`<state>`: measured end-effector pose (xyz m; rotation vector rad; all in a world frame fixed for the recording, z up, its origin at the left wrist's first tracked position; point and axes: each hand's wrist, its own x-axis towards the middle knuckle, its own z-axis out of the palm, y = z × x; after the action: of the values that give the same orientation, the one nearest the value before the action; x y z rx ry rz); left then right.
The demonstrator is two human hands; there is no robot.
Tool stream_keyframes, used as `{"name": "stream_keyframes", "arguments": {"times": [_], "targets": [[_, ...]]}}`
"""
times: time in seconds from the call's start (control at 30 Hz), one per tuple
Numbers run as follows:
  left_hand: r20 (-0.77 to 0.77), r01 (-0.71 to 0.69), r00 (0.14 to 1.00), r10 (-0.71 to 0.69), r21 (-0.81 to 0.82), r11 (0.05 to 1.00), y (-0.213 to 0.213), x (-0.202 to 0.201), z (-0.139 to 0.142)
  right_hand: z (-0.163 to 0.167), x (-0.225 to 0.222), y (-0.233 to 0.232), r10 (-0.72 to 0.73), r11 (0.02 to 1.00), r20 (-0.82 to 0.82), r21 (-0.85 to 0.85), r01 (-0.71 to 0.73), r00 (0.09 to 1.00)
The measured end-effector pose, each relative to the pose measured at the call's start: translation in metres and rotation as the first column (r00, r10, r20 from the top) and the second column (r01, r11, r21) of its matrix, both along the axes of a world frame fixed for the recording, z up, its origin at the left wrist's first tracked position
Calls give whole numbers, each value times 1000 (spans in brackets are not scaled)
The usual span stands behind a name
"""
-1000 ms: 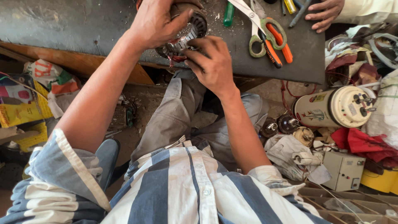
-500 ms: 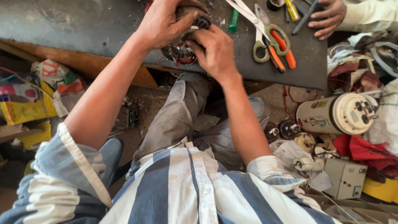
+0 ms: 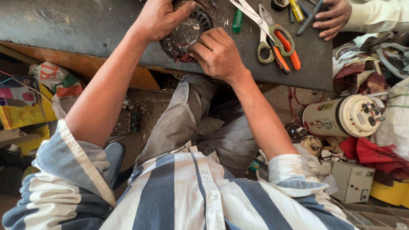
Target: The person removes copper wire from a motor stator using pliers, scissors, and a screwdriver. They cut and pull wire bundles, scrape the stator slots, and separate the copper from the laminated core.
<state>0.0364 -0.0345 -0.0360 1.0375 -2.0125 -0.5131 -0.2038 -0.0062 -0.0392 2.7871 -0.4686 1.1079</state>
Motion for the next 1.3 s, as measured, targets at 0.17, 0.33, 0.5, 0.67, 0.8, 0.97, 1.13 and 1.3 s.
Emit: {"name": "stream_keyframes", "arguments": {"times": [0.17,0.33,0.5,0.67,0.8,0.97,1.13,1.3], "targets": [[-62,77,993,-97,-268,960,4,-4,-4,-4,22,-7,-208,974,204,136,183,956],[-97,123,984,-152,-256,959,1,7,0,21,6,8,27,992,21,124,-30,999],[12,-58,998,57,138,989,-8,-2,-3,23,-1,19,9,998,-38,58,-7,999],[-25,-7,1000,6,-39,999,-14,-3,-7,10,18,21,-170,985,49,37,168,984],[20,14,1000,-13,-72,997,-20,-4,-8,6,25,27,-223,973,109,80,215,969],[21,114,993,-112,-123,986,-16,-6,-2,6,11,29,-151,979,141,160,128,978],[-15,109,993,-114,-188,976,10,1,18,7,-32,18,-338,913,305,337,231,890],[-20,65,998,-67,-89,994,18,-13,36,25,-111,10,-689,706,-31,198,680,724]]}}
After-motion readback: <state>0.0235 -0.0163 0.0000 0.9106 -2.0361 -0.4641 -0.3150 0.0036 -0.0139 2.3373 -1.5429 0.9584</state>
